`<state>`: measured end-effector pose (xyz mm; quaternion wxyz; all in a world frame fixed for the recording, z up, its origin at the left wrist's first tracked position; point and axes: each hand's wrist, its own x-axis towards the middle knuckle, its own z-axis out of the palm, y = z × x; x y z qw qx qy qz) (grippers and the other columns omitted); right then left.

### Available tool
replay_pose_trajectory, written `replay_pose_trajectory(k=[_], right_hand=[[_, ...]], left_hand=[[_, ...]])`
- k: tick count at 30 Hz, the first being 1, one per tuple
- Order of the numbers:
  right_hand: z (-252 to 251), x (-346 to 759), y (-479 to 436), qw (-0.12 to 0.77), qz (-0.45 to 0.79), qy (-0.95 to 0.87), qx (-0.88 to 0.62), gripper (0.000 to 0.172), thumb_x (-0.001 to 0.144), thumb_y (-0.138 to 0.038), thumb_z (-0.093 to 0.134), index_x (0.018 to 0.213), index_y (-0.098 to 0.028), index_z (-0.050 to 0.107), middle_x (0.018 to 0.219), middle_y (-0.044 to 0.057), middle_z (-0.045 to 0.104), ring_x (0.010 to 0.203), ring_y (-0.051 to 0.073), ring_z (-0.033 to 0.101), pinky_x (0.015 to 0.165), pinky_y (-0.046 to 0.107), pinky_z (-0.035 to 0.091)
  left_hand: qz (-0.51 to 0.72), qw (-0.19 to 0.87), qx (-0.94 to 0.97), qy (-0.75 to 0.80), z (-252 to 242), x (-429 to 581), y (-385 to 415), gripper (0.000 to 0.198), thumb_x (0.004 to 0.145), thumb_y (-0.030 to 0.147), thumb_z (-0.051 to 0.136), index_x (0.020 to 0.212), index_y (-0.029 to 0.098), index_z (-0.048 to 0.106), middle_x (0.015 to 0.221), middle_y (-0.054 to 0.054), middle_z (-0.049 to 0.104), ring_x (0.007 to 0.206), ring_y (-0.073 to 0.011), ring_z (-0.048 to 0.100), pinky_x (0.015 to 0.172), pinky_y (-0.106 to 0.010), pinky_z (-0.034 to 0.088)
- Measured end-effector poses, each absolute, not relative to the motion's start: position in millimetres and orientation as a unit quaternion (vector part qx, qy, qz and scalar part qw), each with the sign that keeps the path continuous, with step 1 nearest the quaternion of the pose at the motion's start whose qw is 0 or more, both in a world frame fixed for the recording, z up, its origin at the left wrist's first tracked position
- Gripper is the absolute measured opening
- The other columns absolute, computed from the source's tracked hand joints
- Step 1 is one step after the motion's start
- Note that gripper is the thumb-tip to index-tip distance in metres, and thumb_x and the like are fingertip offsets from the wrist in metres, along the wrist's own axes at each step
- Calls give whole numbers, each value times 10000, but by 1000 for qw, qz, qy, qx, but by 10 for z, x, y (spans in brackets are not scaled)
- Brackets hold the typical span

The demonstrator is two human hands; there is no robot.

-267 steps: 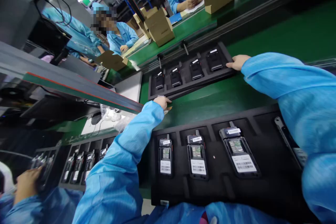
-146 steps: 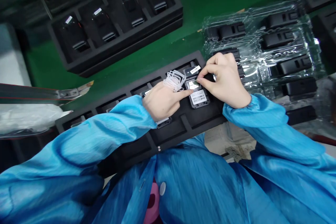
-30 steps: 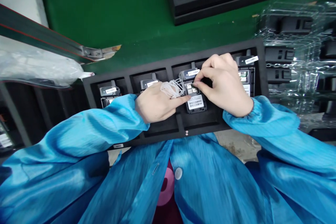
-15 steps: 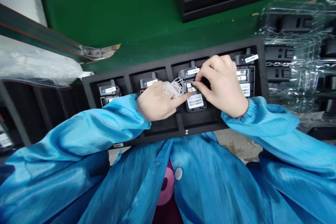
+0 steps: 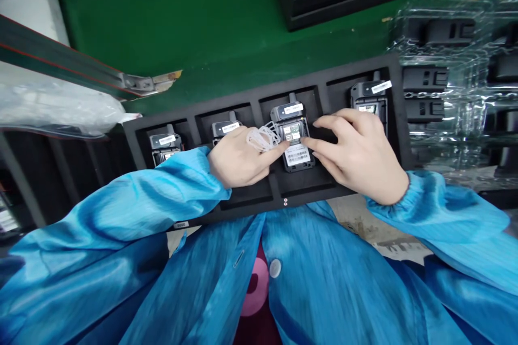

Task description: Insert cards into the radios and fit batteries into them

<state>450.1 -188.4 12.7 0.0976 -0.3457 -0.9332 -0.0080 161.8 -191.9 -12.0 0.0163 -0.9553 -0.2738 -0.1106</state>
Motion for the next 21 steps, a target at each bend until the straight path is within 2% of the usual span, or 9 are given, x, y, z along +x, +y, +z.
replay_pose_trajectory(k=[8,14,21], right_hand=[[173,4464,-1858,94,-10,-921,-377,417,966,-365,617,1357,-226,653,1428,126,564,1296,352,496,1056,528,435],[147,4375,-1812,57,-17,-925,-375,421,1000,-410,562,1350,-195,652,1460,155,532,1325,388,476,1038,542,445],[101,4402,-1807,69,4,-922,-382,432,994,-421,570,1364,-213,647,1465,149,526,1341,384,464,1058,557,444]], left_hand=[[-92,7,-942,-324,-73,1666,-1848,475,945,241,475,1382,159,645,971,-151,747,867,-305,699,688,-393,459],[-12,-35,-938,-346,93,1727,-1774,439,925,191,481,1315,140,677,960,-154,736,865,-306,694,685,-391,447],[-2,-64,-927,-369,100,1709,-1754,540,922,171,486,1448,129,598,1025,-169,736,943,-307,695,743,-395,478]])
